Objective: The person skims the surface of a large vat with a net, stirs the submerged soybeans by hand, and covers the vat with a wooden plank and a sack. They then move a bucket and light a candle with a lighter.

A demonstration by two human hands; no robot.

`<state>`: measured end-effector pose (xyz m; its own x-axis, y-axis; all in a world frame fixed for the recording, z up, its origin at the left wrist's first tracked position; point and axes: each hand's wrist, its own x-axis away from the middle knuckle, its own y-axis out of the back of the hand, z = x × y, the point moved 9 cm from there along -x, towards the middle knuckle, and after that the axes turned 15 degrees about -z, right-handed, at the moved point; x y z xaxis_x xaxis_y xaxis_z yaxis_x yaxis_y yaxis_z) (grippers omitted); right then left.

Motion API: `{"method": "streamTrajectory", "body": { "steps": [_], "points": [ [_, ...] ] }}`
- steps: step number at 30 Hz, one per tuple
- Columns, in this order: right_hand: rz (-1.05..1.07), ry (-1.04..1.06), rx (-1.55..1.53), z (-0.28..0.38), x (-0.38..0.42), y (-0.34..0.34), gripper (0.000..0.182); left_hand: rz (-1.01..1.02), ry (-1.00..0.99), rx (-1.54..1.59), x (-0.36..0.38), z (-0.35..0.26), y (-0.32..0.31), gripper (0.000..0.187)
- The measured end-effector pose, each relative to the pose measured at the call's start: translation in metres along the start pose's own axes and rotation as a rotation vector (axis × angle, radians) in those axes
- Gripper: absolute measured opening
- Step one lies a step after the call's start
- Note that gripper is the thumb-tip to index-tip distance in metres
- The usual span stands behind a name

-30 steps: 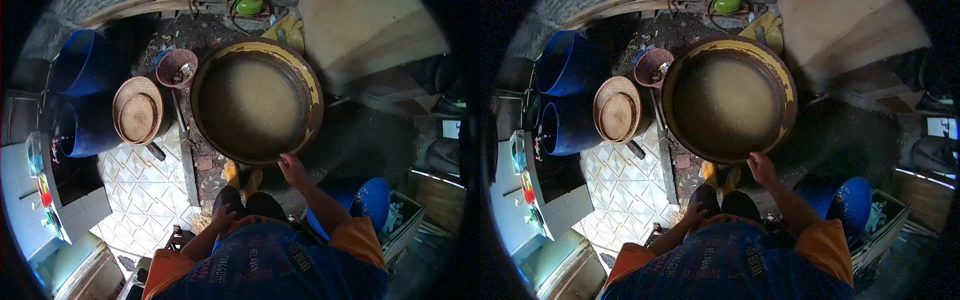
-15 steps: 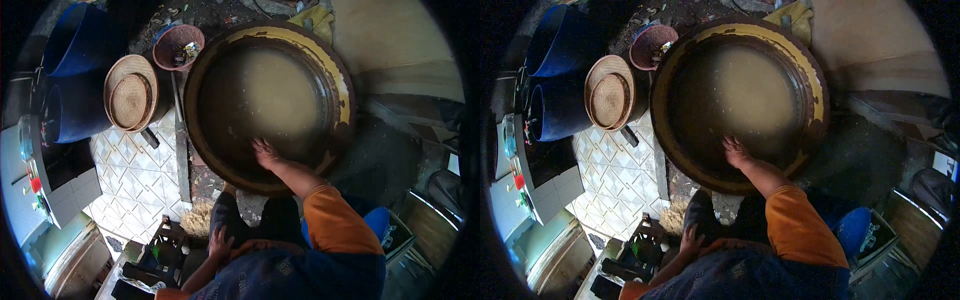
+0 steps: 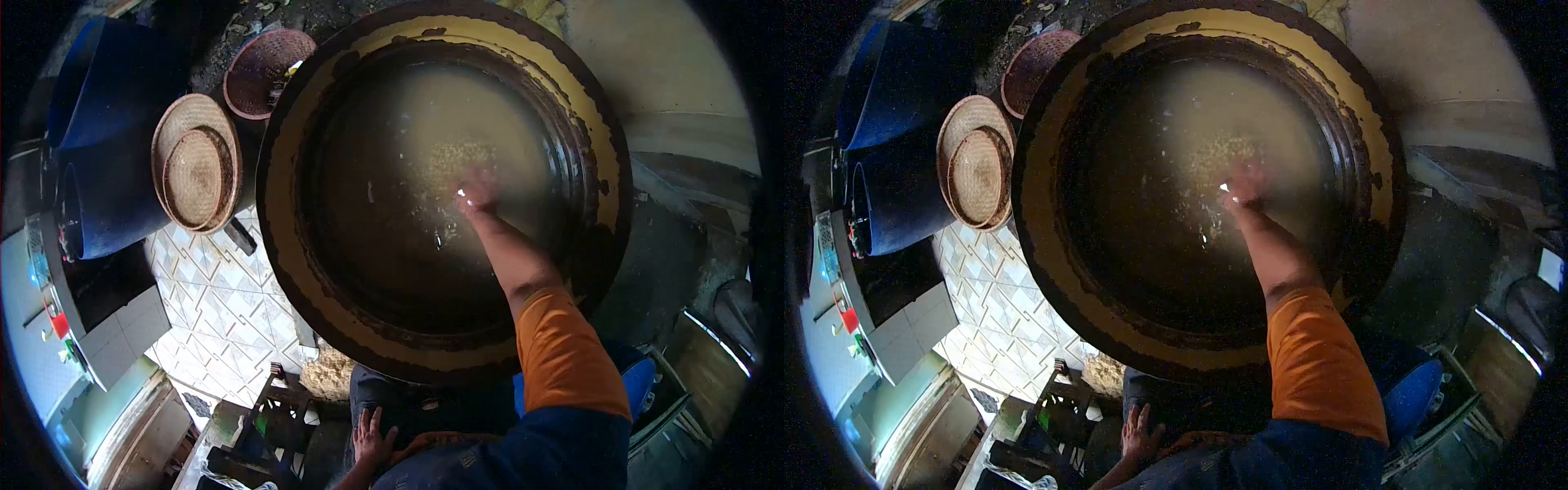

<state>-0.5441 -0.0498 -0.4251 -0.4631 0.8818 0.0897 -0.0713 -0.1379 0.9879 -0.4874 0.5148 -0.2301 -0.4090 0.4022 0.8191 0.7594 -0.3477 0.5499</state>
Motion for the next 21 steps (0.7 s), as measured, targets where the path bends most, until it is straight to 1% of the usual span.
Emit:
{"method": "streamTrajectory", "body": {
  "steps": [2,3,5,6,8,9,11,13,15,17,19,21],
  "points": [
    [-0.411,-0.605,0.023,-0.075,0.001,-0.029,0.043,-0.012,-0.002,0.01,-0.001,0.0,0.002,0.071],
    [-0.415,-0.606,0.024,-0.086,-0.006,-0.043,0.043,-0.014,-0.006,0.01,-0.002,-0.001,0.003,0.071],
    [-0.301,-0.583,0.1,-0.096,-0.026,-0.067,0.044,0.015,0.04,0.01,-0.002,0.003,0.003,0.071],
    [-0.305,-0.584,0.097,-0.094,-0.041,-0.07,0.044,0.011,0.038,0.009,-0.003,0.004,0.001,0.071],
    [-0.049,-0.368,0.131,-0.062,-0.073,-0.1,0.039,0.023,0.044,0.019,-0.001,0.009,-0.004,0.072],
    [-0.049,-0.367,0.125,-0.039,-0.087,-0.091,0.039,0.019,0.048,0.017,-0.001,0.009,-0.004,0.072],
    [0.144,-0.724,-0.004,-0.004,-0.092,-0.075,0.057,0.005,0.035,0.029,-0.001,0.008,-0.004,0.072],
    [0.143,-0.335,-0.019,0.038,-0.112,-0.077,0.033,-0.005,0.026,0.031,-0.001,0.008,-0.003,0.072],
    [-0.072,-0.324,-0.31,0.098,-0.081,0.002,0.047,-0.008,0.015,0.037,0.001,0.006,-0.002,0.071],
    [0.04,-0.191,-0.355,0.13,-0.058,-0.017,0.041,-0.018,0.016,0.034,0.001,0.005,-0.001,0.07],
    [-0.197,-0.032,-0.153,0.145,-0.018,-0.04,0.052,-0.019,0.005,0.03,0.001,0.002,0.0,0.07],
    [0.071,-0.053,-0.346,0.139,0.024,-0.074,0.048,-0.019,-0.007,0.024,0.002,-0.001,0.002,0.07]
  ]
}}
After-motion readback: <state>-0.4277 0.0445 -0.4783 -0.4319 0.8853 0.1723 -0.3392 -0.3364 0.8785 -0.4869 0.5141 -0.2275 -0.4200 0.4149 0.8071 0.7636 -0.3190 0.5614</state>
